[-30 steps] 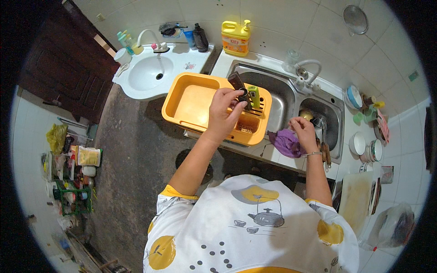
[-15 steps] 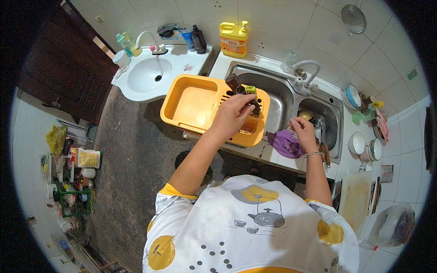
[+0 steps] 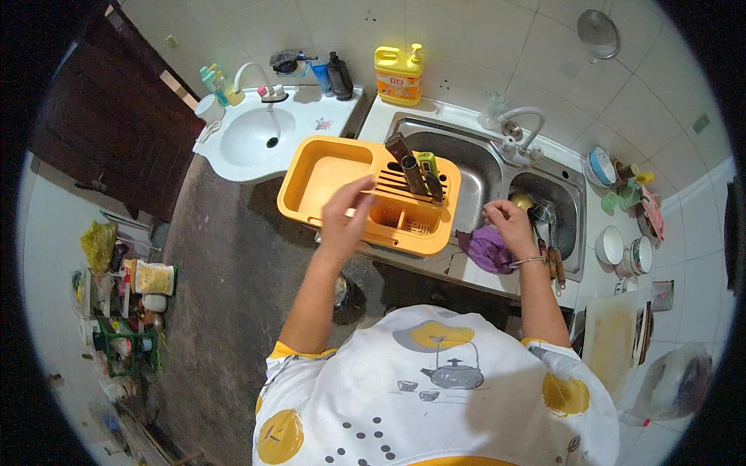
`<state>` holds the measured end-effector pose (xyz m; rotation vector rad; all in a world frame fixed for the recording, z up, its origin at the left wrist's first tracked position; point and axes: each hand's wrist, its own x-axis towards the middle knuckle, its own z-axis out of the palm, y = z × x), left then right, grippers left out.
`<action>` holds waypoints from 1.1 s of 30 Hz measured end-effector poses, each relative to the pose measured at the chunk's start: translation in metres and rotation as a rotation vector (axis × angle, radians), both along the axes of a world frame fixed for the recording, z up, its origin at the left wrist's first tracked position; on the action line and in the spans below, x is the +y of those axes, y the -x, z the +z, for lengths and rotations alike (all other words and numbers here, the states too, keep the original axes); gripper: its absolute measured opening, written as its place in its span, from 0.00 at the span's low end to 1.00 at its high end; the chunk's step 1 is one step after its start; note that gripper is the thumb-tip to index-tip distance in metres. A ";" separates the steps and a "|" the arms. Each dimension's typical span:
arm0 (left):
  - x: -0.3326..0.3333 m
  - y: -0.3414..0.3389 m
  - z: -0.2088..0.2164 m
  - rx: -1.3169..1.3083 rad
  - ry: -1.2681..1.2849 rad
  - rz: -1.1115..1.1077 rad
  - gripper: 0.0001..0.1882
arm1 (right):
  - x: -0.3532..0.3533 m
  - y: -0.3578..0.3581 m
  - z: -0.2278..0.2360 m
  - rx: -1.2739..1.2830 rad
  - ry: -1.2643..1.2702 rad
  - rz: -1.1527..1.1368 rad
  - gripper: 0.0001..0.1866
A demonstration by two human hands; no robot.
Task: The person organizes kitchen utensils by placing a spatula, peeler, and knife into a yellow dish rack. They then move the rack to a counter and wipe a knife with a paper towel before rinsing it under the tap.
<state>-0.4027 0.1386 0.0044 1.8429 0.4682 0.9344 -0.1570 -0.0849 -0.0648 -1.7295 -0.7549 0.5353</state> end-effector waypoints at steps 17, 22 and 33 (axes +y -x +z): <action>0.136 0.071 -0.092 0.086 0.341 0.471 0.23 | 0.051 0.050 0.047 -0.302 -0.004 0.076 0.20; 0.135 0.074 -0.094 -0.013 0.439 0.393 0.20 | 0.071 0.054 0.080 -0.415 -0.111 0.152 0.22; 0.122 0.070 -0.081 -0.068 0.469 0.400 0.17 | 0.107 0.039 0.105 -0.221 -0.055 0.324 0.16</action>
